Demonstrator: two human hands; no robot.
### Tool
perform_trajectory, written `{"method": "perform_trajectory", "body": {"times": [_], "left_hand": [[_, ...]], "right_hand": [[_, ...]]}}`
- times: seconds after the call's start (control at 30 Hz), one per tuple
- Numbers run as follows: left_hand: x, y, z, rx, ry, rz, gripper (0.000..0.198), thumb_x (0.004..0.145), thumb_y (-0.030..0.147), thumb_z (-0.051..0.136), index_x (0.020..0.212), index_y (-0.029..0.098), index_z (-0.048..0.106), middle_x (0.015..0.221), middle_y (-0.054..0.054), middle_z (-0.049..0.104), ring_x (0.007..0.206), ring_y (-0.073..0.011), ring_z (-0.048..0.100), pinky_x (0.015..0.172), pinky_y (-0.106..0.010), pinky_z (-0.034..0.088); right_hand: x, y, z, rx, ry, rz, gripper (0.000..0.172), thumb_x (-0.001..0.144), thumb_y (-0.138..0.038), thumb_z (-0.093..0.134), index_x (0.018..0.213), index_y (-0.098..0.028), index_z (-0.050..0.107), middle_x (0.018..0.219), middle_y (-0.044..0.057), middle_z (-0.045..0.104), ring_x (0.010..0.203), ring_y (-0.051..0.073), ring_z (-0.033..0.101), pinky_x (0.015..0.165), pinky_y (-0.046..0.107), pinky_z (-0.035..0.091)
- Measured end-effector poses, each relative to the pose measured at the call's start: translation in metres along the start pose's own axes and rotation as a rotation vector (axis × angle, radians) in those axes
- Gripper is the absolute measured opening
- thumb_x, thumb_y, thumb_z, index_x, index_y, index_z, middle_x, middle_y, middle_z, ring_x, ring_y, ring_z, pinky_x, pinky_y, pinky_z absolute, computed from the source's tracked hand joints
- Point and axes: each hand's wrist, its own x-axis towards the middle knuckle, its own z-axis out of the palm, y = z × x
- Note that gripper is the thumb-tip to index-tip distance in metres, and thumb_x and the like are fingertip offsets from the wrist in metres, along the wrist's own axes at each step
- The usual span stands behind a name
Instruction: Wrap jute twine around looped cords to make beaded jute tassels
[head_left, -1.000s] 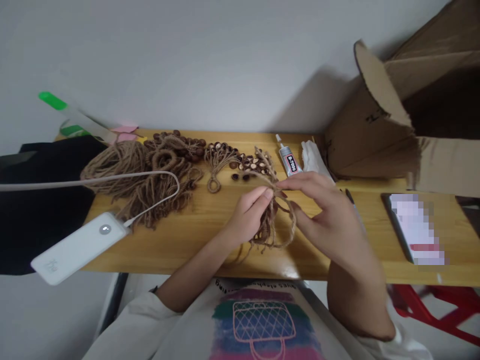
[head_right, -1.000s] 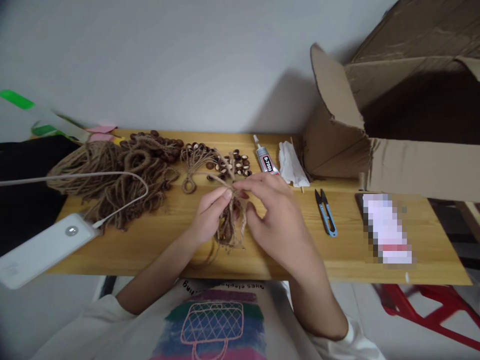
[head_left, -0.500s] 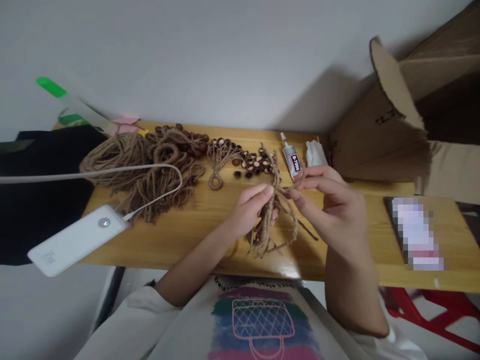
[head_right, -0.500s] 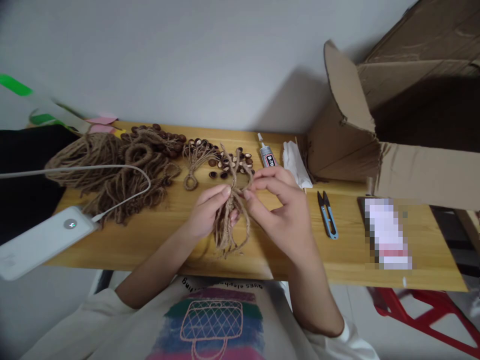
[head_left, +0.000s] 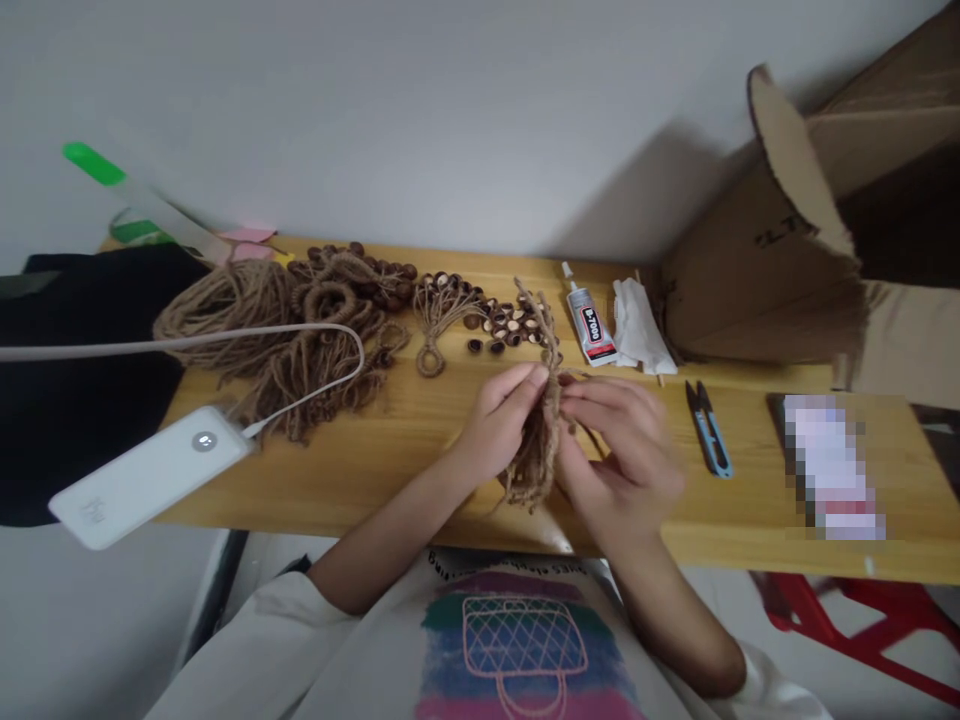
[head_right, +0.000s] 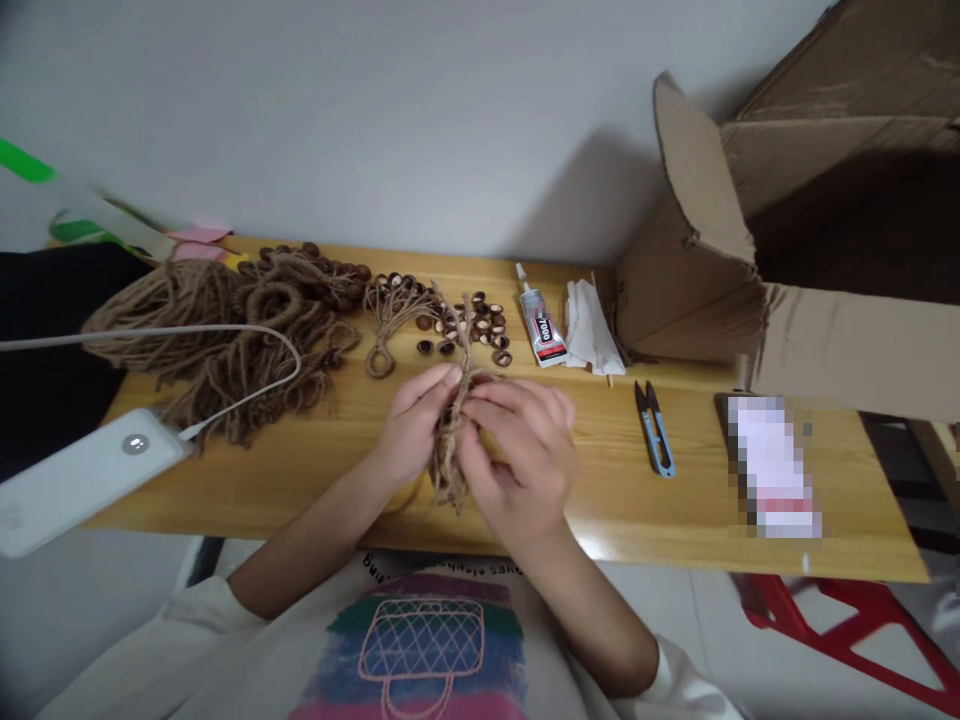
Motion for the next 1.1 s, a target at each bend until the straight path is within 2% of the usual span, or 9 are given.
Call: {"method": "perform_trajectory", "body": {"times": [0.13, 0.23, 0.37, 0.5, 0.83, 1.0, 1.1], "left_hand": [[-0.005, 0.005, 0.003, 0.002, -0.041, 0.036, 0.026, 0.085, 0.037, 0.056, 0.073, 0.016, 0.065, 0.069, 0.000, 0.061, 0.072, -0.0122, 0.056, 0.074, -0.023, 0.045], [-0.010, 0.006, 0.005, -0.023, -0.046, 0.028, 0.027, 0.085, 0.039, 0.055, 0.074, 0.017, 0.066, 0.072, -0.001, 0.062, 0.075, -0.0130, 0.057, 0.080, -0.025, 0.046], [-0.012, 0.006, 0.007, -0.012, -0.046, 0.026, 0.027, 0.085, 0.039, 0.055, 0.074, 0.016, 0.065, 0.070, -0.001, 0.061, 0.072, -0.0128, 0.057, 0.076, -0.024, 0.046], [-0.011, 0.008, 0.007, -0.049, -0.068, 0.021, 0.024, 0.086, 0.034, 0.053, 0.074, 0.016, 0.064, 0.072, -0.001, 0.063, 0.072, -0.0120, 0.058, 0.076, -0.023, 0.047], [-0.010, 0.002, 0.005, -0.115, 0.010, -0.059, 0.019, 0.083, 0.031, 0.056, 0.073, 0.017, 0.064, 0.072, 0.000, 0.066, 0.077, -0.0130, 0.062, 0.079, -0.024, 0.050], [-0.006, 0.007, 0.002, -0.245, -0.011, -0.125, 0.013, 0.078, 0.030, 0.063, 0.074, 0.018, 0.066, 0.065, 0.001, 0.064, 0.067, -0.0109, 0.061, 0.067, -0.021, 0.051], [-0.005, 0.012, 0.000, -0.321, -0.026, -0.180, 0.009, 0.076, 0.025, 0.066, 0.074, 0.016, 0.066, 0.060, 0.002, 0.062, 0.057, -0.0084, 0.058, 0.056, -0.018, 0.048]], "right_hand": [[-0.011, -0.004, 0.005, 0.038, 0.031, -0.013, 0.022, 0.075, -0.009, 0.061, 0.092, -0.023, 0.064, 0.091, 0.005, 0.068, 0.090, 0.024, 0.066, 0.080, 0.042, 0.049], [-0.016, -0.002, 0.005, -0.004, 0.000, -0.060, 0.026, 0.076, -0.009, 0.060, 0.097, -0.024, 0.063, 0.095, 0.006, 0.068, 0.093, 0.024, 0.066, 0.081, 0.042, 0.049], [-0.017, 0.002, 0.003, -0.083, -0.026, -0.159, 0.028, 0.075, -0.009, 0.062, 0.100, -0.023, 0.061, 0.096, 0.007, 0.069, 0.094, 0.025, 0.066, 0.080, 0.042, 0.050], [-0.018, 0.002, 0.004, -0.111, -0.024, -0.197, 0.028, 0.076, -0.010, 0.062, 0.102, -0.021, 0.061, 0.096, 0.010, 0.068, 0.098, 0.026, 0.065, 0.078, 0.041, 0.051], [-0.020, -0.002, 0.012, -0.112, -0.029, -0.214, 0.023, 0.079, -0.008, 0.060, 0.097, -0.020, 0.067, 0.103, 0.011, 0.068, 0.108, 0.027, 0.061, 0.083, 0.041, 0.052], [-0.018, -0.007, 0.007, -0.066, -0.110, -0.177, 0.026, 0.080, -0.013, 0.059, 0.105, -0.014, 0.065, 0.108, 0.016, 0.065, 0.114, 0.030, 0.058, 0.088, 0.045, 0.052], [-0.012, -0.008, -0.001, 0.095, -0.131, -0.099, 0.022, 0.082, -0.014, 0.057, 0.102, -0.015, 0.066, 0.107, 0.014, 0.065, 0.109, 0.027, 0.060, 0.088, 0.044, 0.053]]}}
